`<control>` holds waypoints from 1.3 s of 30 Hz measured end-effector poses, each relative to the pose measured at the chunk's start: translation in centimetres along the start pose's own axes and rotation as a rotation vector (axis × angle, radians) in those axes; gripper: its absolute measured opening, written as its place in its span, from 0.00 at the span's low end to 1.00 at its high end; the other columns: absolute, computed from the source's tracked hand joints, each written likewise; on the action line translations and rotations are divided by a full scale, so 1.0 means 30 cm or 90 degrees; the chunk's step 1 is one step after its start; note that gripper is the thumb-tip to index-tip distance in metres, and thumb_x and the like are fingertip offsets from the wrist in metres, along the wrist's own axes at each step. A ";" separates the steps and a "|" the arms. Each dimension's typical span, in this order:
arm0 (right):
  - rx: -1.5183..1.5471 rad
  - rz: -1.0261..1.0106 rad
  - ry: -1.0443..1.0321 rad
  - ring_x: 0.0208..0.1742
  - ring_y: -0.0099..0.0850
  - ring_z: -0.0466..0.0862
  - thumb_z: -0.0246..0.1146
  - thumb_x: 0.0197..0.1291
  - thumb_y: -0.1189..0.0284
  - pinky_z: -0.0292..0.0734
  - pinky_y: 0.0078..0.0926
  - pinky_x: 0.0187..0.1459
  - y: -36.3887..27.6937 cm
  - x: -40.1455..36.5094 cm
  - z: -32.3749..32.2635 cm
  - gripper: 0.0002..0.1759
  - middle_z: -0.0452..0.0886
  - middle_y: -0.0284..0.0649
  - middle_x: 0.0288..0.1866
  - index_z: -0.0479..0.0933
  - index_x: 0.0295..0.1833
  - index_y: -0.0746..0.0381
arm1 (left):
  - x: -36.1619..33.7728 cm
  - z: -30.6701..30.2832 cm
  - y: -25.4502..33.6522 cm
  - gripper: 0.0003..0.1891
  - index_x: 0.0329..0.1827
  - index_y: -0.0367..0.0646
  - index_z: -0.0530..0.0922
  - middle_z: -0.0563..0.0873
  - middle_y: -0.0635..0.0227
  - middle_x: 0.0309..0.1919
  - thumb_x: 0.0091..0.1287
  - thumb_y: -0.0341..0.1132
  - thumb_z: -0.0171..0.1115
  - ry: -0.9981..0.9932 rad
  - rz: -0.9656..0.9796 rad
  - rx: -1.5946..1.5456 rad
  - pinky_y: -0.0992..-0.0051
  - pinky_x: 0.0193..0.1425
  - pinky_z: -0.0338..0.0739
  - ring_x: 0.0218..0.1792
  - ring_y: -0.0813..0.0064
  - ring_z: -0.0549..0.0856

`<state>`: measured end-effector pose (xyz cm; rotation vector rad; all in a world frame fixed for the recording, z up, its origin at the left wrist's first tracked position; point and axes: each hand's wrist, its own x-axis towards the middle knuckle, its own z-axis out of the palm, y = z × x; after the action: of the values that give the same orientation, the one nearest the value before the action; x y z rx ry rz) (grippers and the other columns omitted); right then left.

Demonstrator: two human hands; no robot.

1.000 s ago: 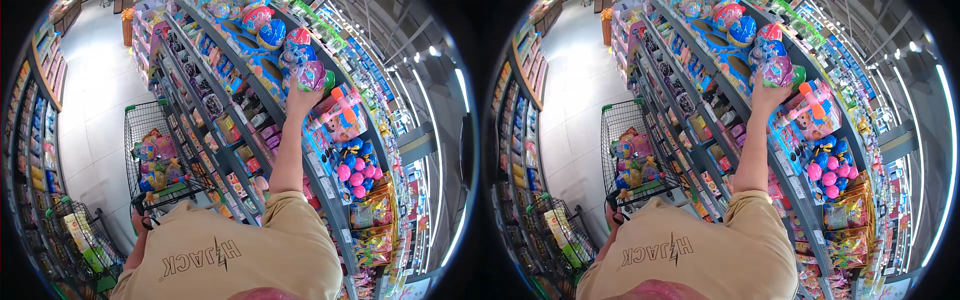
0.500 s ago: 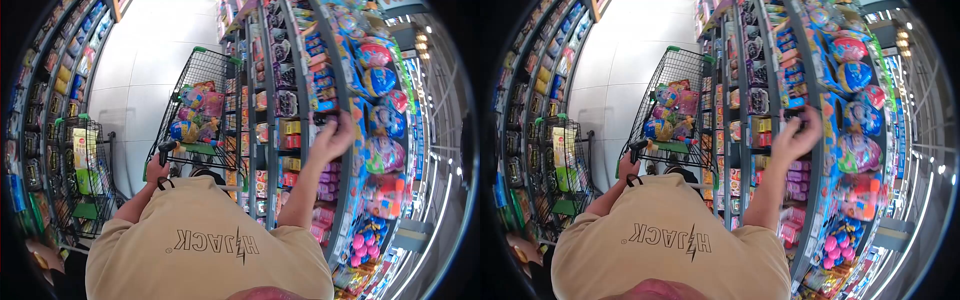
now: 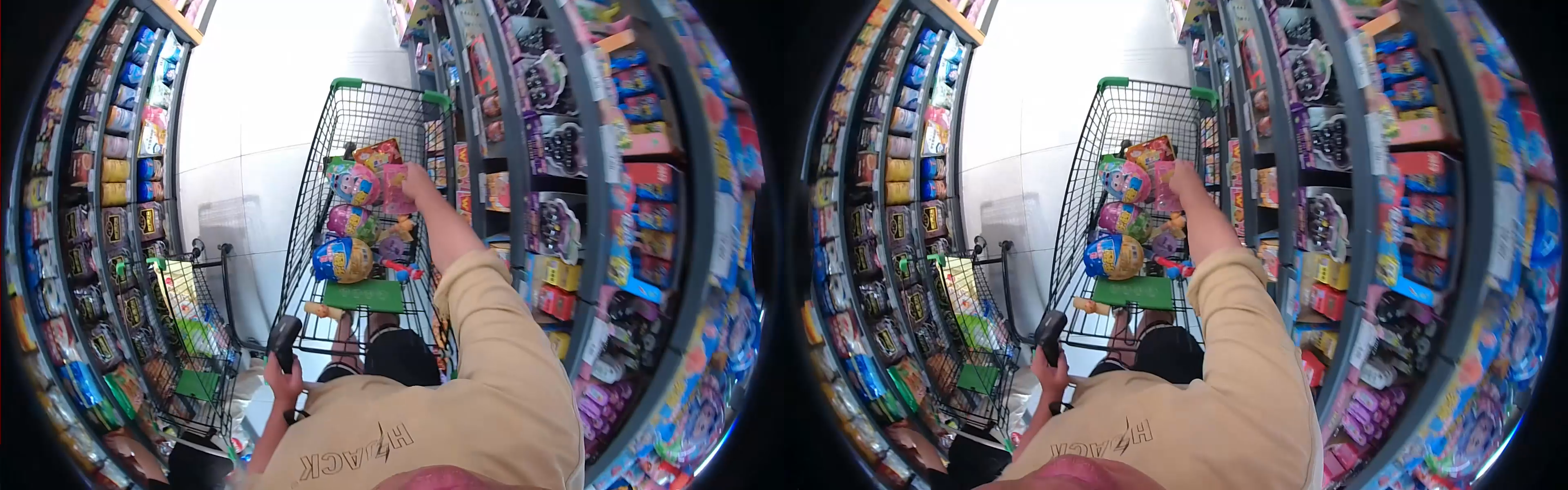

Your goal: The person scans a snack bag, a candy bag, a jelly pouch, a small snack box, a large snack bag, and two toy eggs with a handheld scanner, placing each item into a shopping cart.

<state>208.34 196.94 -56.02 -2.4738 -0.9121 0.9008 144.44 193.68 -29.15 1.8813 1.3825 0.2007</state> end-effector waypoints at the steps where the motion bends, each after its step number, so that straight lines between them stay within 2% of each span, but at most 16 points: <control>1: -0.037 0.030 -0.017 0.80 0.55 0.77 0.77 0.66 0.62 0.76 0.48 0.78 -0.008 0.037 0.021 0.41 0.78 0.59 0.79 0.71 0.78 0.68 | 0.000 0.001 0.019 0.14 0.52 0.36 0.84 0.90 0.55 0.35 0.65 0.29 0.70 0.000 -0.015 -0.025 0.59 0.42 0.82 0.35 0.51 0.90; 3: -0.119 0.080 -0.047 0.84 0.55 0.73 0.82 0.60 0.57 0.74 0.47 0.81 -0.030 0.130 0.028 0.53 0.73 0.57 0.84 0.66 0.83 0.70 | 0.011 0.000 0.058 0.13 0.50 0.38 0.84 0.90 0.59 0.35 0.63 0.28 0.67 -0.006 -0.021 -0.031 0.62 0.43 0.83 0.35 0.56 0.90; 6: -0.149 0.074 -0.067 0.87 0.54 0.69 0.87 0.49 0.50 0.69 0.46 0.85 -0.004 0.261 0.086 0.70 0.69 0.56 0.87 0.55 0.88 0.71 | 0.030 0.008 0.119 0.14 0.51 0.37 0.84 0.90 0.60 0.34 0.62 0.27 0.67 0.001 -0.054 -0.043 0.64 0.41 0.83 0.32 0.60 0.90; 7: -0.132 0.111 -0.114 0.88 0.55 0.69 0.89 0.44 0.47 0.68 0.46 0.86 0.012 0.307 0.091 0.79 0.70 0.58 0.86 0.49 0.90 0.70 | 0.037 0.008 0.137 0.14 0.51 0.37 0.84 0.90 0.60 0.34 0.62 0.27 0.67 -0.004 -0.077 -0.050 0.65 0.40 0.83 0.32 0.60 0.90; 10: -0.161 0.089 -0.124 0.85 0.55 0.72 0.90 0.41 0.44 0.70 0.46 0.84 0.056 0.365 0.116 0.76 0.74 0.58 0.83 0.58 0.87 0.70 | 0.040 0.012 0.141 0.15 0.52 0.37 0.84 0.90 0.60 0.34 0.61 0.27 0.67 -0.027 -0.116 -0.054 0.66 0.39 0.83 0.31 0.62 0.90; 13: -0.227 0.037 -0.132 0.80 0.54 0.77 0.90 0.39 0.41 0.73 0.46 0.82 0.041 0.397 0.138 0.66 0.79 0.56 0.77 0.71 0.79 0.67 | 0.049 0.013 0.136 0.17 0.55 0.35 0.84 0.91 0.61 0.34 0.61 0.26 0.66 -0.047 -0.096 -0.030 0.67 0.40 0.84 0.32 0.64 0.91; 16: -0.237 0.051 -0.134 0.78 0.51 0.78 0.88 0.43 0.44 0.72 0.46 0.80 0.011 0.409 0.185 0.52 0.80 0.51 0.76 0.79 0.72 0.57 | 0.058 0.022 0.149 0.18 0.56 0.35 0.84 0.90 0.62 0.34 0.62 0.25 0.66 -0.036 -0.127 -0.060 0.68 0.41 0.84 0.32 0.65 0.90; 19: -0.154 -0.045 -0.046 0.70 0.54 0.84 0.86 0.51 0.44 0.79 0.51 0.73 0.001 0.387 0.213 0.42 0.87 0.50 0.66 0.84 0.65 0.57 | 0.062 0.028 0.139 0.16 0.55 0.34 0.84 0.89 0.63 0.33 0.64 0.26 0.66 -0.033 -0.129 -0.060 0.69 0.39 0.83 0.30 0.67 0.90; 22: -0.018 -0.019 -0.044 0.61 0.55 0.88 0.83 0.57 0.46 0.85 0.53 0.63 -0.062 0.313 0.184 0.34 0.89 0.50 0.58 0.84 0.59 0.57 | 0.088 0.018 0.177 0.13 0.53 0.35 0.84 0.88 0.65 0.31 0.65 0.26 0.66 -0.020 -0.137 -0.093 0.71 0.35 0.81 0.25 0.71 0.88; 25: -0.001 -0.032 0.115 0.52 0.56 0.89 0.79 0.64 0.50 0.86 0.56 0.53 -0.184 0.209 0.202 0.25 0.88 0.49 0.50 0.82 0.51 0.59 | 0.110 0.017 0.176 0.13 0.53 0.34 0.83 0.87 0.67 0.30 0.66 0.26 0.66 -0.003 -0.111 -0.098 0.72 0.32 0.81 0.23 0.74 0.87; 28: 0.047 -0.090 0.319 0.48 0.55 0.89 0.75 0.70 0.55 0.83 0.57 0.47 -0.338 0.049 0.131 0.20 0.86 0.47 0.44 0.79 0.46 0.60 | 0.137 0.006 0.236 0.14 0.55 0.33 0.82 0.87 0.68 0.31 0.67 0.25 0.66 -0.004 -0.116 -0.133 0.73 0.28 0.81 0.22 0.76 0.86; 29: 0.086 -0.093 0.317 0.47 0.55 0.88 0.74 0.71 0.56 0.82 0.56 0.46 -0.379 -0.021 0.083 0.19 0.85 0.47 0.43 0.79 0.45 0.60 | 0.120 0.014 0.176 0.15 0.56 0.34 0.81 0.88 0.69 0.32 0.68 0.25 0.66 -0.005 -0.107 -0.161 0.74 0.26 0.81 0.22 0.78 0.85; 32: 0.192 -0.115 0.327 0.44 0.55 0.87 0.74 0.73 0.58 0.81 0.53 0.43 -0.503 -0.264 -0.065 0.17 0.83 0.47 0.41 0.79 0.44 0.60 | 0.112 0.024 0.171 0.15 0.57 0.35 0.81 0.88 0.68 0.33 0.68 0.25 0.66 0.006 -0.103 -0.184 0.74 0.27 0.81 0.22 0.77 0.86; 35: 0.210 -0.164 0.370 0.42 0.52 0.89 0.77 0.71 0.61 0.82 0.50 0.40 -0.591 -0.545 -0.198 0.16 0.85 0.48 0.42 0.81 0.46 0.61 | 0.130 0.027 0.167 0.16 0.59 0.35 0.81 0.88 0.68 0.32 0.69 0.27 0.67 0.000 -0.021 -0.206 0.73 0.26 0.81 0.22 0.77 0.86; 37: 0.303 -0.125 0.401 0.41 0.46 0.92 0.79 0.69 0.60 0.85 0.42 0.39 -0.650 -0.747 -0.264 0.18 0.88 0.48 0.41 0.84 0.49 0.64 | 0.138 0.014 0.218 0.17 0.61 0.36 0.79 0.86 0.68 0.31 0.69 0.26 0.67 -0.023 0.000 -0.232 0.72 0.25 0.80 0.22 0.77 0.86; 39: 0.315 -0.098 0.376 0.39 0.42 0.92 0.80 0.69 0.61 0.86 0.37 0.40 -0.733 -0.986 -0.392 0.19 0.89 0.48 0.41 0.86 0.50 0.66 | 0.145 0.022 0.205 0.17 0.61 0.37 0.78 0.85 0.68 0.31 0.70 0.25 0.66 -0.023 0.003 -0.289 0.72 0.25 0.80 0.22 0.77 0.85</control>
<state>188.87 191.78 -23.00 -2.0213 -0.5721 0.2602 151.09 196.48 -26.86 1.5020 1.1894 0.4409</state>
